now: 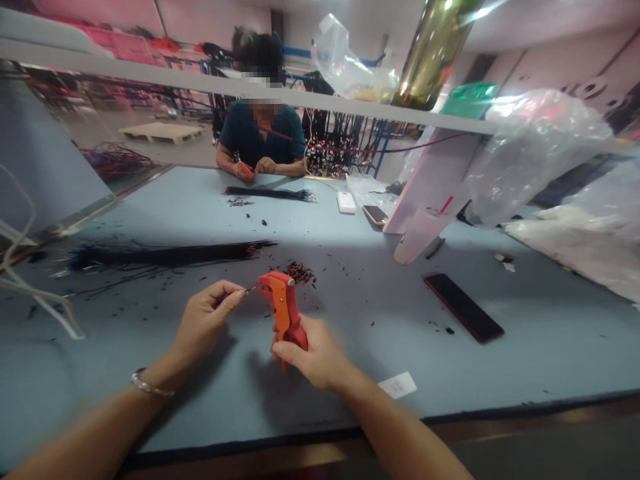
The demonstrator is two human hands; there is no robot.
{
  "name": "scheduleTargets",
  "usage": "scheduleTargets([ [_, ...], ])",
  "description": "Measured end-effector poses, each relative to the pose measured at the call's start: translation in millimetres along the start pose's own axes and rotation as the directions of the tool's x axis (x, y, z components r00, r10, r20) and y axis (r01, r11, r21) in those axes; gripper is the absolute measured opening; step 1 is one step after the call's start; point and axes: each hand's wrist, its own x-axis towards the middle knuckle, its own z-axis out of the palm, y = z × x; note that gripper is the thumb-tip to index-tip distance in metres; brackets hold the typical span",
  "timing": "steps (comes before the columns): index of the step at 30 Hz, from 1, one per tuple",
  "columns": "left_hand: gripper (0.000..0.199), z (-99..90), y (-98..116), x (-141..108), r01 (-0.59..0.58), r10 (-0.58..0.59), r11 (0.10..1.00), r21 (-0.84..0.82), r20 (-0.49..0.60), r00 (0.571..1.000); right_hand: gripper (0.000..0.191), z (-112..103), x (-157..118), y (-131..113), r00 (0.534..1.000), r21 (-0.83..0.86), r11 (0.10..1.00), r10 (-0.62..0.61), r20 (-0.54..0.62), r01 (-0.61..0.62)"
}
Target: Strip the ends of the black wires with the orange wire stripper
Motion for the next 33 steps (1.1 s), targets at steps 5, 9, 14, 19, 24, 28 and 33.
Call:
scheduleTargets([
  [5,0.027,2.4,5.1,-5.2,0.002,-0.001,0.999,0.032,-0.015,1.0,0.032,0.5,2.1,0.1,0.998,-0.009,0.999,0.04,-0.039,-0.04],
  [9,0.026,9.4,9.4,-8.4,0.033,-0.034,0.999,0.013,0.075,0.997,0.027,2.3,3.7,-1.3,0.998,-0.027,0.999,0.043,-0.043,-0.045],
  [14,0.025,14.8,10.6,-10.1,0.082,-0.074,0.995,-0.056,0.129,0.989,0.017,9.1,-2.5,-11.6,0.992,-0.439,0.899,-0.054,-0.118,-0.004],
  [19,0.022,18.5,7.5,-12.2,0.143,-0.091,0.933,-0.329,0.169,0.981,0.025,14.1,-5.3,-7.0,0.931,-0.887,0.459,-0.343,-0.125,0.05],
  [24,0.014,25.3,7.4,-17.1,0.259,-0.159,0.81,-0.526,0.229,0.96,0.037,9.9,1.3,8.5,0.87,-0.988,0.145,-0.492,-0.019,0.061],
  [28,0.014,26.4,12.5,-18.5,0.269,-0.163,0.805,-0.529,0.238,0.957,0.037,6.3,4.2,10.5,0.845,-0.994,0.079,-0.534,0.02,0.073],
  [33,0.01,24.4,19.9,-17.4,0.247,-0.137,0.844,-0.475,0.255,0.957,0.036,4.2,5.2,10.2,0.846,-0.993,0.077,-0.532,0.039,0.094],
])
